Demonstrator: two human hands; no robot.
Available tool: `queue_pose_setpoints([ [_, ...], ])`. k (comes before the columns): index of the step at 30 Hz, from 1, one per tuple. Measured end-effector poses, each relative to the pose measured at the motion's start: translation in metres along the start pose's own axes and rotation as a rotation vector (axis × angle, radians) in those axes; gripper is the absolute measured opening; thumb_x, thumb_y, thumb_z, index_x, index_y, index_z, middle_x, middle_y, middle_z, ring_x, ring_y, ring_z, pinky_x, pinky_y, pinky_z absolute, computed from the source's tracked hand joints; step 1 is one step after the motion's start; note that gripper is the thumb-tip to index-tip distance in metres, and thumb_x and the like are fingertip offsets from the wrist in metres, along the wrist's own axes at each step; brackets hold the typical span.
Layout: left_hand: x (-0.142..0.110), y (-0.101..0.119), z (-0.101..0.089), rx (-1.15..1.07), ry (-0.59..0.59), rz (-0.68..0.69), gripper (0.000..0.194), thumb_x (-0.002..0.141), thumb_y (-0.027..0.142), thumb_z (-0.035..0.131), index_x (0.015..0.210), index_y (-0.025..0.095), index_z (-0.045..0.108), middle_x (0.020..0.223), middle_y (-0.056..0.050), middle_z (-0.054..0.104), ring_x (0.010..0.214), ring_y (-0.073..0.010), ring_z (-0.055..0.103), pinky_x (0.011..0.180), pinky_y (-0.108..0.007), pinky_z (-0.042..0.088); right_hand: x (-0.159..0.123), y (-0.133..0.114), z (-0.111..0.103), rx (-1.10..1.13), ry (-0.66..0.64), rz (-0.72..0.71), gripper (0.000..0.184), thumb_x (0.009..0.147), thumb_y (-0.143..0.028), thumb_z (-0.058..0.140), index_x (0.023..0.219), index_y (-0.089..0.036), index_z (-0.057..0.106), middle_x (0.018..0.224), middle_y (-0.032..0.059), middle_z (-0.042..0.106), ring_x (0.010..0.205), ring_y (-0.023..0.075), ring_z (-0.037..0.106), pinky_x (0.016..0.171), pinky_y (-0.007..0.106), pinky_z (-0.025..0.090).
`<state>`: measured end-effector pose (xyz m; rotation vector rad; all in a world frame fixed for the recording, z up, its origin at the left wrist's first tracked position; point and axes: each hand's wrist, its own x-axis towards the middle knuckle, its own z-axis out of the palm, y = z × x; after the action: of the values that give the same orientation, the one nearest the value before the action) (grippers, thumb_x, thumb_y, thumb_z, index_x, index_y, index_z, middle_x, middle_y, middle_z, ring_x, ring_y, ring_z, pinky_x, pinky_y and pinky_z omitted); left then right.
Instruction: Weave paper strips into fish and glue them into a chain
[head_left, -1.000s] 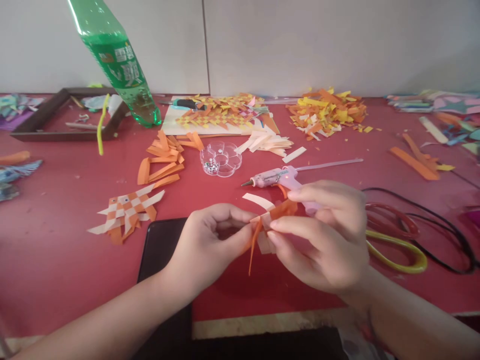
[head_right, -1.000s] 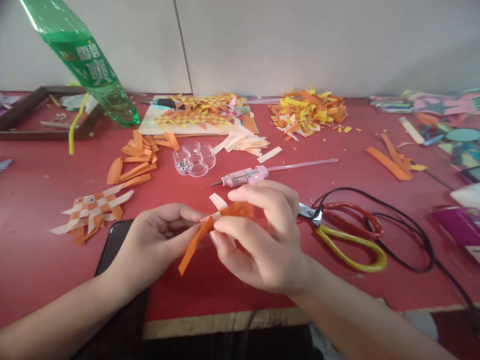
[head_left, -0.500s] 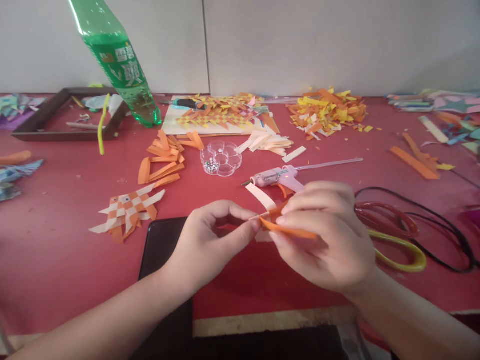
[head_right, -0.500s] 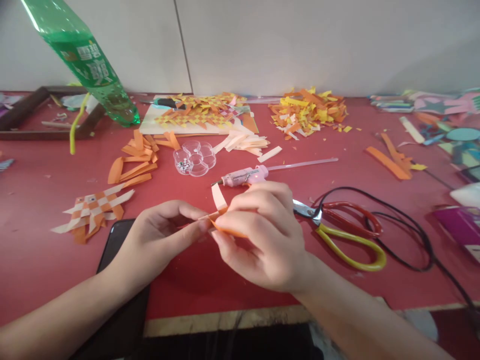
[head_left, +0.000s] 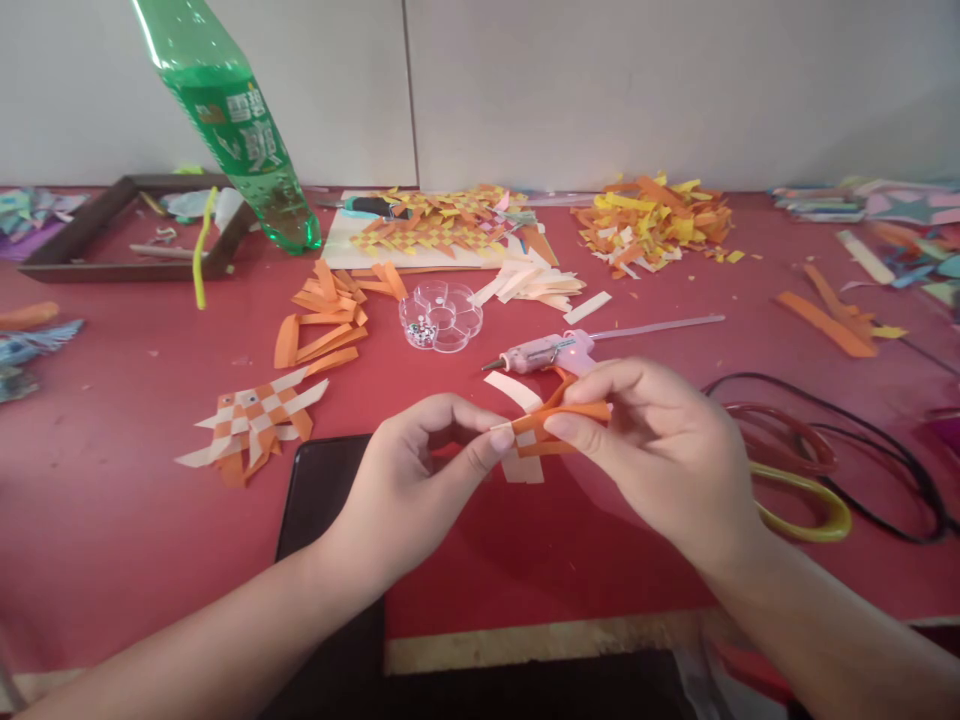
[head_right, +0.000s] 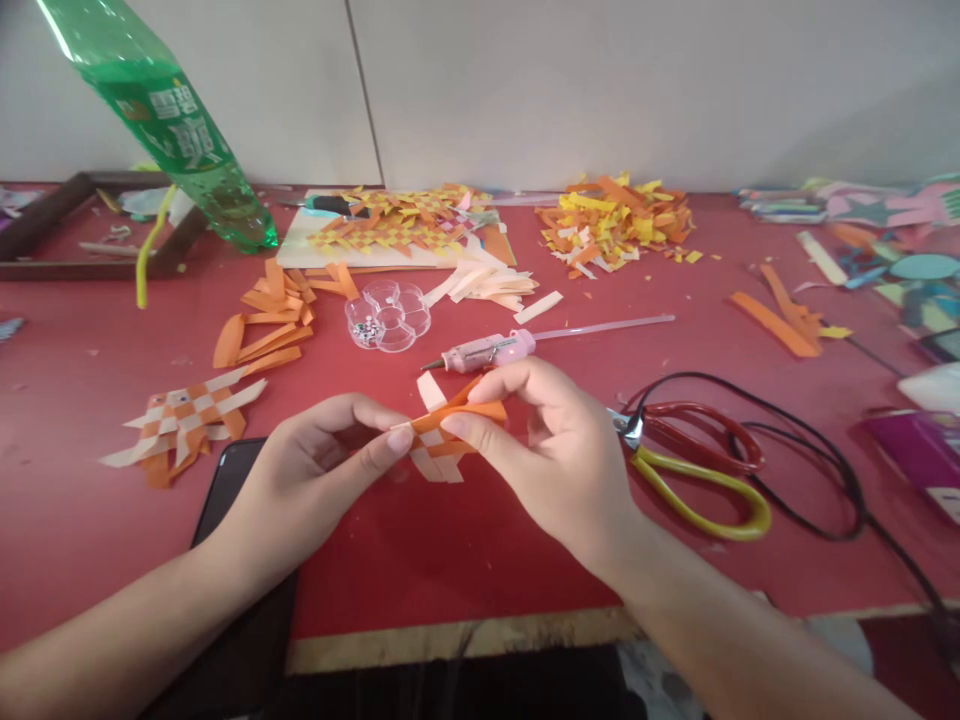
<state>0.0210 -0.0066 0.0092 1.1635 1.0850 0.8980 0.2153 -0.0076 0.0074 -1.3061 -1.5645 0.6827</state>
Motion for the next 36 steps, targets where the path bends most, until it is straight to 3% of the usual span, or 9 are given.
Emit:
queue_pose_setpoints([
  [7,-0.0033,0.0061,0.0008,0.022,0.026,-0.011,0.015,0.084,0.033,0.073,0.08,0.02,0.068,0.078,0.0,0.075,0.075,-0.0138,0.071,0.068,-0.02,0.055,0.0053,0.0001,-0.0017,0.258,-0.099,-0.065,0.02,0.081,-0.025,0.074,0.07,-0.022,0.057,0.1,0.0026,0.061,0.106,0.0218,0.065,0.079,0.035,0.059],
  [13,-0.0031,0.0043,0.0005,-0.072,-0.002,-0.025,0.015,0.084,0.031,0.073,0.079,0.019,0.066,0.078,0.0,0.074,0.074,-0.0137,0.072,0.07,-0.021,0.056,0.0025,0.0011,0.0001,0.343,-0.093,0.066,0.02,0.08,-0.022,0.075,0.074,-0.025,0.057,0.082,-0.0017,0.071,0.071,0.0137,0.071,0.062,0.026,0.061],
  [21,-0.0031,0.0039,-0.0003,-0.074,-0.077,-0.097,0.021,0.081,0.034,0.076,0.095,0.019,0.076,0.095,-0.005,0.079,0.087,-0.0194,0.074,0.079,-0.026,0.058,0.0004,-0.0037,0.0033,0.366,-0.139,0.101,0.021,0.079,-0.021,0.075,0.075,-0.023,0.055,0.08,-0.0024,0.072,0.071,0.012,0.072,0.062,0.022,0.061],
  [27,-0.0019,0.0056,-0.0009,-0.088,-0.062,-0.072,0.013,0.082,0.031,0.075,0.085,0.019,0.079,0.082,-0.004,0.08,0.075,-0.0187,0.076,0.072,-0.026,0.06,0.0008,-0.003,0.0029,0.339,-0.15,0.11,0.019,0.082,-0.023,0.073,0.089,-0.025,0.056,0.079,-0.0025,0.069,0.066,0.0114,0.068,0.057,0.022,0.059],
  [36,-0.0012,0.0028,-0.0037,-0.155,-0.086,-0.095,0.019,0.085,0.032,0.072,0.076,0.017,0.076,0.068,-0.004,0.078,0.068,-0.0179,0.074,0.071,-0.027,0.059,0.0004,-0.0028,0.0022,0.294,-0.134,0.117,0.017,0.084,-0.023,0.071,0.091,-0.026,0.056,0.079,-0.0034,0.067,0.065,0.0099,0.066,0.054,0.019,0.055],
])
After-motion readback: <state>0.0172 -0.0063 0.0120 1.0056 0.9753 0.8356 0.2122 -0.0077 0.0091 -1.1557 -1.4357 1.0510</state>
